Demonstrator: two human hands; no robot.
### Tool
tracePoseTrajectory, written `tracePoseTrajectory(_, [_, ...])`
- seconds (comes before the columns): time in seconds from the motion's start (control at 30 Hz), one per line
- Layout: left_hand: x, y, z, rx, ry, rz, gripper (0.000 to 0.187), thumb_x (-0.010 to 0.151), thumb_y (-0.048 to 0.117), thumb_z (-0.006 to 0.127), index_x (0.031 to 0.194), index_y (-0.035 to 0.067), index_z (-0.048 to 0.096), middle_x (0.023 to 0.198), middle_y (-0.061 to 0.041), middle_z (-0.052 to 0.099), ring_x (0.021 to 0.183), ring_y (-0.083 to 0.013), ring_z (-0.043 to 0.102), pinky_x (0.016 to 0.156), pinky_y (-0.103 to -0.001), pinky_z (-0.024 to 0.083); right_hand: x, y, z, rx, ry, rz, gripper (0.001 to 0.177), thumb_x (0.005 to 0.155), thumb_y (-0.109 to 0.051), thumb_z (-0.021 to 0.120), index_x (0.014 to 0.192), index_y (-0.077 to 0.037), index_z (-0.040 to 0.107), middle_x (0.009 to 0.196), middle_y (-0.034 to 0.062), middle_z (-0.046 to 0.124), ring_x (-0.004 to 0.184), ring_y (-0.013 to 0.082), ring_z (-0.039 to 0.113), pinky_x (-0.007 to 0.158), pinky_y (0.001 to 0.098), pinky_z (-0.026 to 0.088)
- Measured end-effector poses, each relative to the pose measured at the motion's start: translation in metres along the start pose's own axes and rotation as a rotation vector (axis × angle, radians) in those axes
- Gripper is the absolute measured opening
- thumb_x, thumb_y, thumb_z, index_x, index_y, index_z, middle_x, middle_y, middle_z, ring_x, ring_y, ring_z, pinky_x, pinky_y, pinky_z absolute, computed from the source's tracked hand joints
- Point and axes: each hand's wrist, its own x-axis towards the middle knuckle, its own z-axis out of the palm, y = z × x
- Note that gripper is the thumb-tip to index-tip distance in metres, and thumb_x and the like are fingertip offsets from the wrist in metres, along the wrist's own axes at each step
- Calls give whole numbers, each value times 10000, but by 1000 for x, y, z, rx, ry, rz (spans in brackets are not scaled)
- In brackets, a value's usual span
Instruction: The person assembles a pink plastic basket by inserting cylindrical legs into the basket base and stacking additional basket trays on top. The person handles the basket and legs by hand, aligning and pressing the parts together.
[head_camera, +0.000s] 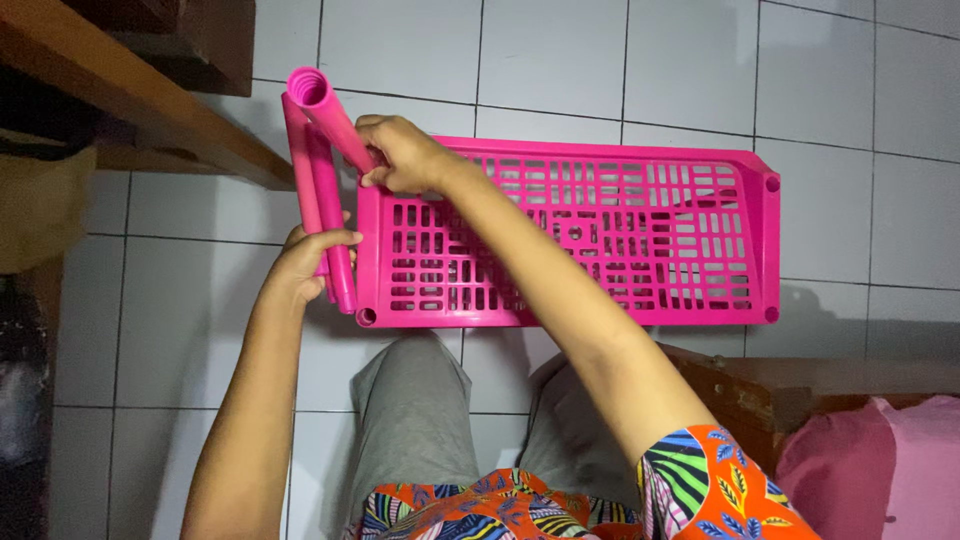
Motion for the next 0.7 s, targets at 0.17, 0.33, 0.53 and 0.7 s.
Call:
tracePoseTrajectory(0.17, [-1,1,-1,-14,-16,13,590,724,34,778,1281,60,585,845,-63,651,642,-176,626,588,-347,550,-8,-8,18,-194,190,42,344,696,-137,928,883,-9,668,889,178,647,839,385,659,750,475,539])
tracePoseTrajectory(0.33, [3,-2,-4,-15,-28,8,587,730,23,783,1281,59,584,834,-74,662,639,-179,621,584,-339,535,-19,-14,48,-153,415,145,317,739,-78,873,980,-7,680,902,181,629,827,384,657,733,466,538])
tracePoseTrajectory(0.53, [6,-7,-6,-62,-46,22,590,726,0,781,1280,51,583,824,-51,650,641,-170,626,586,-338,549,-13,9,14,210,-7,12,421,800,-42,810,1188,-15,649,969,116,592,717,245,614,621,349,521])
tracePoseTrajectory(0.7, [5,-4,-5,-72,-33,-2,591,723,-7,776,1275,62,576,822,-62,657,624,-165,616,568,-326,533,-16,9,25,62,170,-37,295,837,-86,850,1058,-2,674,882,105,603,679,212,622,605,337,510])
